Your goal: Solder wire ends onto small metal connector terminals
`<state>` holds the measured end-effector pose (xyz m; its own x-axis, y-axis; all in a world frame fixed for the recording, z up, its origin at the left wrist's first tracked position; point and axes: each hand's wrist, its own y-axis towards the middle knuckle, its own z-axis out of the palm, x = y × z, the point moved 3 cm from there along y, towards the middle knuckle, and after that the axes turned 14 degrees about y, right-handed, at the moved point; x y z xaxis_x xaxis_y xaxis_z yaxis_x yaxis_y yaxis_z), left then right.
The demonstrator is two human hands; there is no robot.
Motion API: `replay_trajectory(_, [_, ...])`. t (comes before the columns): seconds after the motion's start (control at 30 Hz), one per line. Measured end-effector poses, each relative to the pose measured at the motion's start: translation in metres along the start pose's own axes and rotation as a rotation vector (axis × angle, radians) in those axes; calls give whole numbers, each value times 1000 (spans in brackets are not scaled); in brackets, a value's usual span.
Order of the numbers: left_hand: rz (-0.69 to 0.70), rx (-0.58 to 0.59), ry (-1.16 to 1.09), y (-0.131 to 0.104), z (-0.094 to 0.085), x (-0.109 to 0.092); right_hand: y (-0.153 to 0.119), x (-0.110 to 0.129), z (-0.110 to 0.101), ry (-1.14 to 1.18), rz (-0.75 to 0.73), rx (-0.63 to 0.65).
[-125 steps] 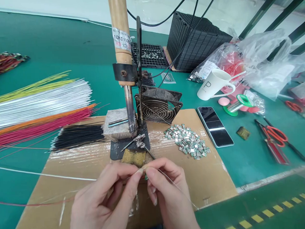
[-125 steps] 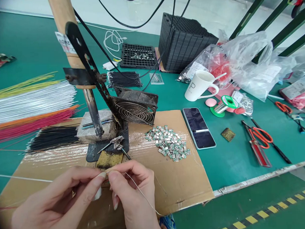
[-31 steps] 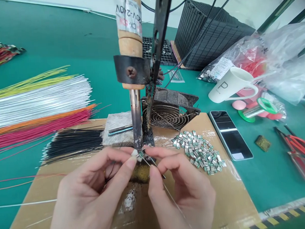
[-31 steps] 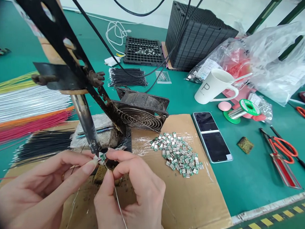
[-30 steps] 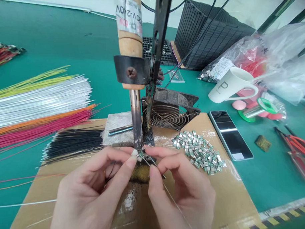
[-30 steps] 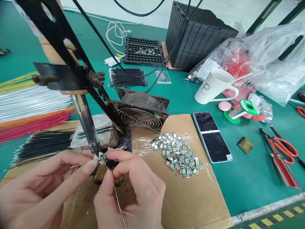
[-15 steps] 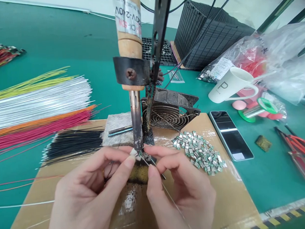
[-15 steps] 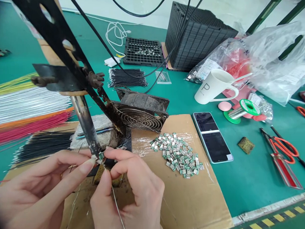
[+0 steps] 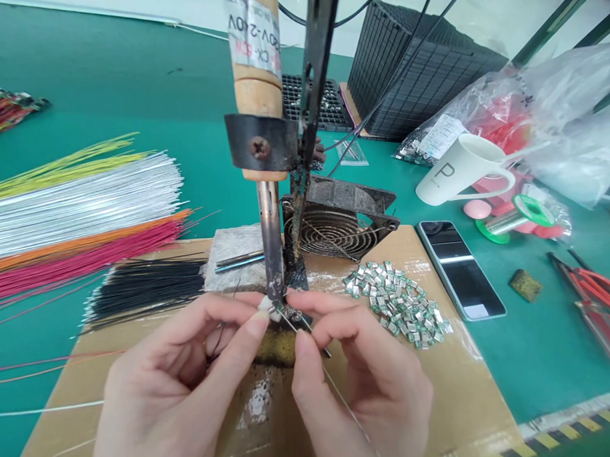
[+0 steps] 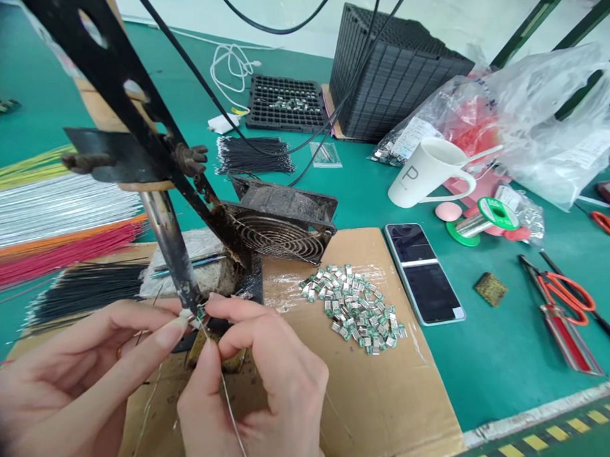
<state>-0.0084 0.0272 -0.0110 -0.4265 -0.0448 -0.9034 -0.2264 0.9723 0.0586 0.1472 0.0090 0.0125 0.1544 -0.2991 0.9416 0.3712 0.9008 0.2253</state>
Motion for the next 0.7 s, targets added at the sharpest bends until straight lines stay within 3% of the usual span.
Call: replay_trajectory(0.7, [-48, 40, -31, 2, 4, -7, 4, 2, -3, -52, -34, 32])
